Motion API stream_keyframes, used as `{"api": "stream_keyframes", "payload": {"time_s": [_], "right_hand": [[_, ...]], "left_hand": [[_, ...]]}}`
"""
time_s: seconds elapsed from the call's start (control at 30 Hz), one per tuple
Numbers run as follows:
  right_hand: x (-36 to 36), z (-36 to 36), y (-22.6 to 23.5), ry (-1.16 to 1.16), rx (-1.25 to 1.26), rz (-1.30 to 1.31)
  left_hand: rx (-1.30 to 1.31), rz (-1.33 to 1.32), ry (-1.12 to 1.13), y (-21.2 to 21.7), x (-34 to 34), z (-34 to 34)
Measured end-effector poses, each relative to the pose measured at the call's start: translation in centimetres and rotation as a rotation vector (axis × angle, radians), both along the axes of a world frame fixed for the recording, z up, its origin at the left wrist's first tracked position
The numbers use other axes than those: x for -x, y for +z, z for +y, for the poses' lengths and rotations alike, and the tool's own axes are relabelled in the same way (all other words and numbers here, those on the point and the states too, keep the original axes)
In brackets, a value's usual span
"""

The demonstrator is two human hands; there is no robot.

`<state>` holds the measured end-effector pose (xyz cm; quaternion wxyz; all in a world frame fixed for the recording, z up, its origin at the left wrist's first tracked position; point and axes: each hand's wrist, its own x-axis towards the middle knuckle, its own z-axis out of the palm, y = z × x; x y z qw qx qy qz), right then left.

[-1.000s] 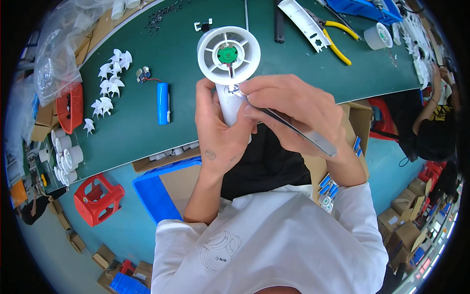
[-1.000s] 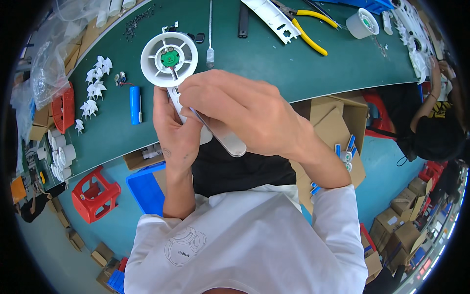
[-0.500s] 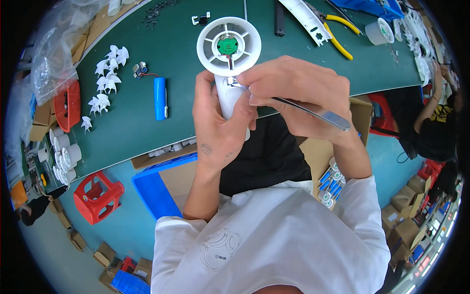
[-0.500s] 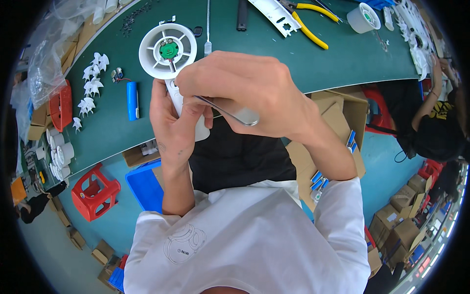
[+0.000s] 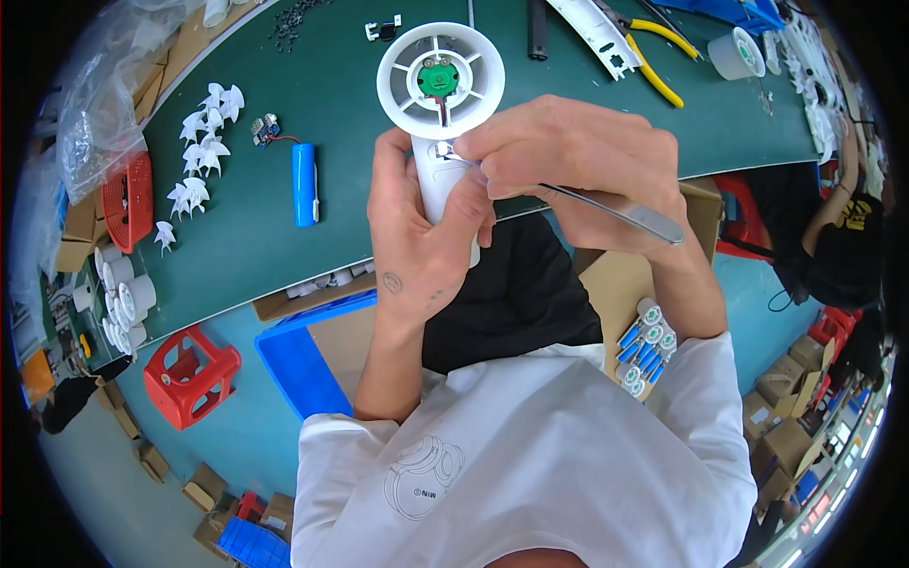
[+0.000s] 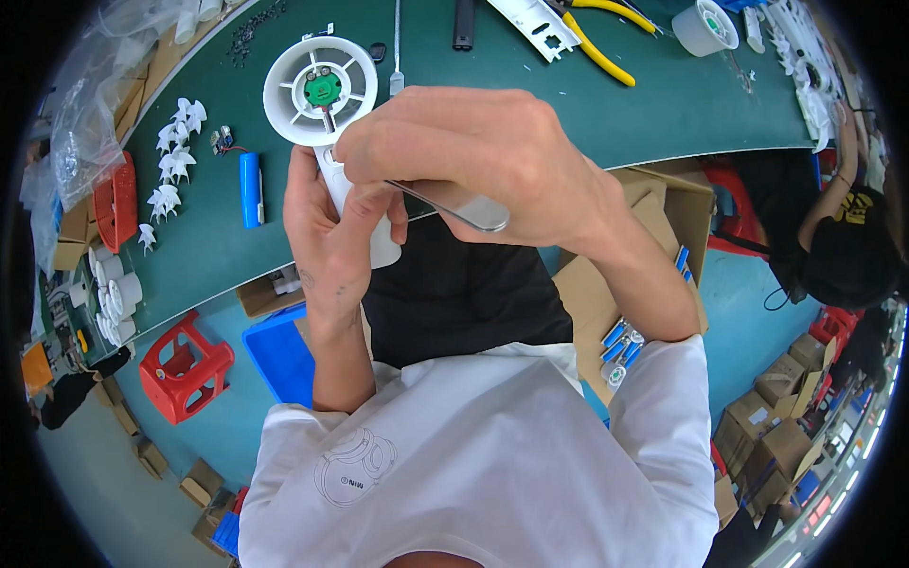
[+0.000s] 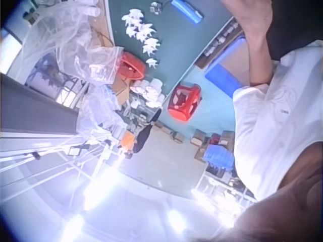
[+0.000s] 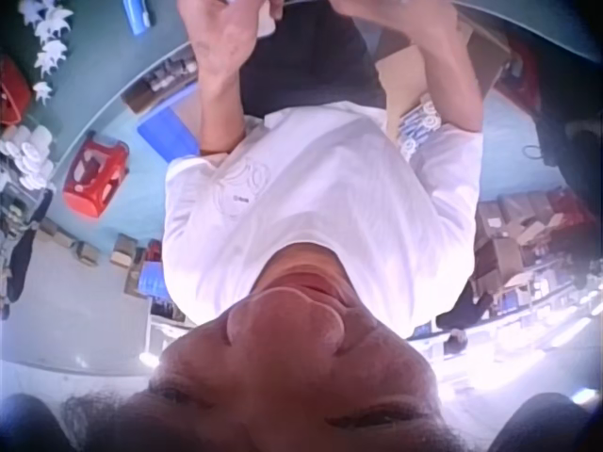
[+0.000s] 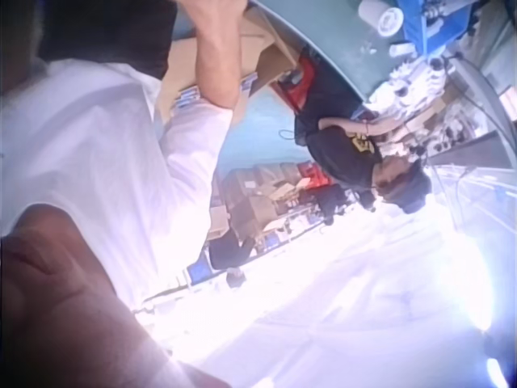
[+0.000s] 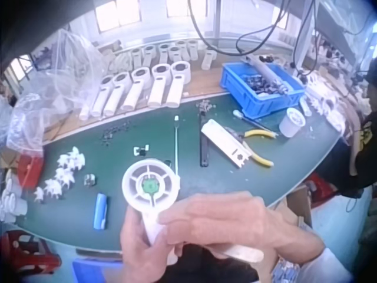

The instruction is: Assembling components of a handheld portable fan, including installing the motor, fan blades, and internal wiring into the plastic housing.

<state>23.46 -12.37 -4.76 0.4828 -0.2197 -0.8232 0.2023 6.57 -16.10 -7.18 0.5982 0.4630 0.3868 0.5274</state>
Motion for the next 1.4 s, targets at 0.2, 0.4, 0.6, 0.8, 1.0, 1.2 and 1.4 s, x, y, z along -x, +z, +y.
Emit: {"api": "stream_keyframes", "payload": {"time_s": [0.2,0.4,0.6,0.8,1.0,1.2,1.4], "right_hand": [[-0.2,0.1,0.0,0.023,0.000,-0.009],[-0.5,0.3,0.2,0.053,-0.006,-0.063],[0.1,-0.7,0.3,-0.017,0.073,0.025],[-2.5,-1.3,-0.3,-0.067,0.092,0.468],[-3.7,-1.4,-3.8,-0.232,0.388,0.604],[-3.9,-1.7,-4.0,-0.288,0.497,0.556],[-3.1,-1.5,-3.9,-0.286,0.498,0.575]], "left_hand": [[0.003,0.001,-0.003,0.1,-0.1,0.0],[0.010,0.017,-0.002,0.1,0.0,0.0],[-0.008,-0.023,0.026,-0.1,-0.3,0.0],[0.050,-0.060,0.099,0.3,-0.5,0.2],[-0.001,-0.078,0.123,0.1,-0.5,0.0],[-0.028,-0.040,0.117,0.2,-0.5,0.0],[-0.239,-0.750,0.154,4.9,4.1,-5.8]]}}
